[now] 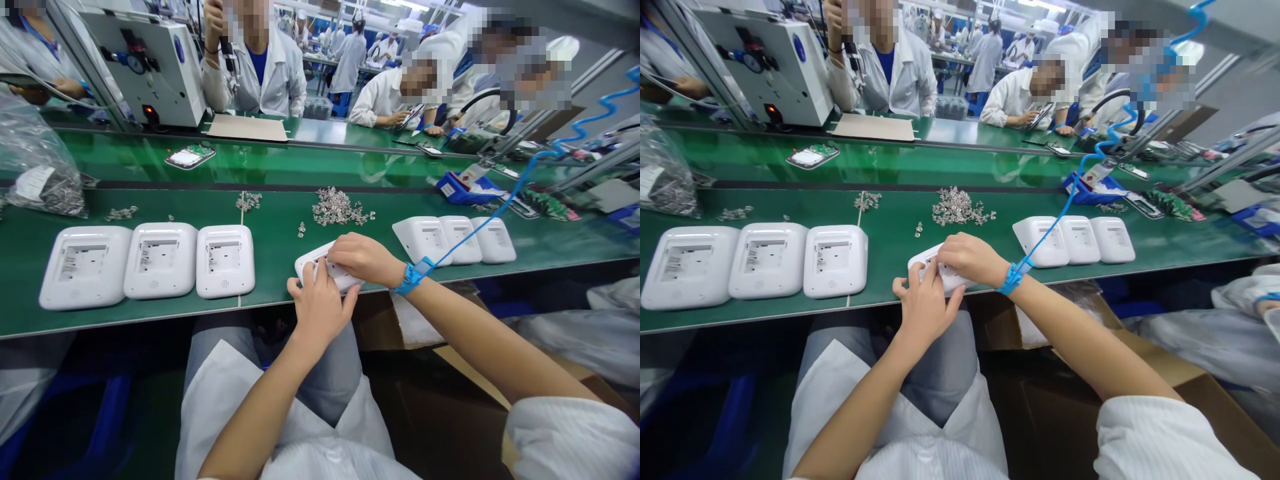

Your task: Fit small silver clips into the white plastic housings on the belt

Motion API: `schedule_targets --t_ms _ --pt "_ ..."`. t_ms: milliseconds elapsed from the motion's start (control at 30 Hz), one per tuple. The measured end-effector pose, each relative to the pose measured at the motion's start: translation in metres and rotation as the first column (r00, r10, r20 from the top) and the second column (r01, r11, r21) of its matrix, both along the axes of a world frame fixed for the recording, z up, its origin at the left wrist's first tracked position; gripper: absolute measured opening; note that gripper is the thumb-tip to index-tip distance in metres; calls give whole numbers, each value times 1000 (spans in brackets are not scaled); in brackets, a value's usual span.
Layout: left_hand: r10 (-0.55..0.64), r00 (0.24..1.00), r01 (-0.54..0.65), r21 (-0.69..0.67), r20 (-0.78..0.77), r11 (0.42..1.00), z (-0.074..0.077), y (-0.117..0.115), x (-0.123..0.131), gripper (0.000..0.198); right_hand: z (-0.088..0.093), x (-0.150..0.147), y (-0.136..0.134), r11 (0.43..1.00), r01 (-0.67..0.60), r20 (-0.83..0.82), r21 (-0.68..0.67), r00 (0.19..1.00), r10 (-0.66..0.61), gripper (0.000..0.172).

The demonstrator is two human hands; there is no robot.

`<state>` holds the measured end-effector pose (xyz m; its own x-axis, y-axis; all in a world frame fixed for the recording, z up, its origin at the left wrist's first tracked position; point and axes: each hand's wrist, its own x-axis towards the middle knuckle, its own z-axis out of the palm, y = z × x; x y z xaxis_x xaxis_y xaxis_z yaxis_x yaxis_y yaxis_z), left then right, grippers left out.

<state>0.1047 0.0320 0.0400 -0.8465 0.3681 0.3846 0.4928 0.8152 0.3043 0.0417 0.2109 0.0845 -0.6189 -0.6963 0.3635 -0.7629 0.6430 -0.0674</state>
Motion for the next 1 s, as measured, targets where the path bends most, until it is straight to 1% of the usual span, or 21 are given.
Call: schedule_targets --t_ms 33,67,100,133,167,200,233,267,300,367,433,500,567,600,633,700,767,900,1000 --pt "-19 1000 19 3 -22 1000 0 -2 -1 53 -6 2 6 986 79 -15 -145 997 -82 23" --pt "-57 997 57 6 -49 998 0 -6 -4 51 -15 4 14 927 195 -16 -320 977 -211 18" --pt "-122 990 123 2 -76 992 1 -10 -8 48 -26 6 22 800 330 26 -501 930 -368 12" --pt "-208 973 208 -15 -101 978 3 -14 -14 44 -38 7 30 615 453 113 -646 853 -510 10" --pt "-305 945 302 -46 -118 952 7 -17 -22 39 -51 8 37 402 543 235 -737 764 -601 14" --pt "-399 908 390 -89 -127 916 11 -20 -31 33 -63 7 44 209 598 359 -774 685 -634 20" --pt "-480 869 463 -139 -125 875 16 -22 -42 29 -73 6 49 96 622 431 -777 638 -638 24" --pt "-540 834 515 -191 -115 836 21 -22 -53 25 -81 4 52 21 627 474 -779 610 -636 27" --pt "-577 810 543 -240 -101 804 27 -21 -64 24 -86 2 55 -10 628 493 -778 601 -630 28" --pt "-606 792 556 -323 -76 766 38 -17 -83 21 -89 -2 55 -15 624 501 -781 612 -612 29" --pt "-608 792 545 -391 -48 741 44 -12 -95 13 -87 -2 52 3 629 511 -778 634 -580 29" --pt "-617 787 545 -441 -23 713 45 -12 -101 12 -83 -1 49 17 628 512 -778 650 -562 28" --pt "-629 778 550 -476 -8 686 43 -16 -102 20 -82 1 48 26 623 507 -782 659 -555 26" --pt "-622 783 540 -486 -11 687 41 -19 -102 26 -82 2 48 35 623 504 -782 664 -552 25" --pt "-605 796 519 -490 -21 700 38 -22 -102 31 -83 2 48 47 623 501 -781 669 -549 23" --pt "-548 835 458 -487 -52 744 35 -29 -100 38 -83 3 48 75 627 497 -775 679 -541 22" --pt "-493 866 401 -480 -77 780 33 -34 -98 40 -83 3 48 97 633 495 -768 683 -537 21" --pt "-428 900 338 -495 -79 801 33 -38 -88 43 -82 4 48 123 644 492 -755 681 -542 21" --pt "-365 929 290 -496 -59 818 33 -38 -76 40 -80 6 47 142 655 491 -743 676 -549 22"
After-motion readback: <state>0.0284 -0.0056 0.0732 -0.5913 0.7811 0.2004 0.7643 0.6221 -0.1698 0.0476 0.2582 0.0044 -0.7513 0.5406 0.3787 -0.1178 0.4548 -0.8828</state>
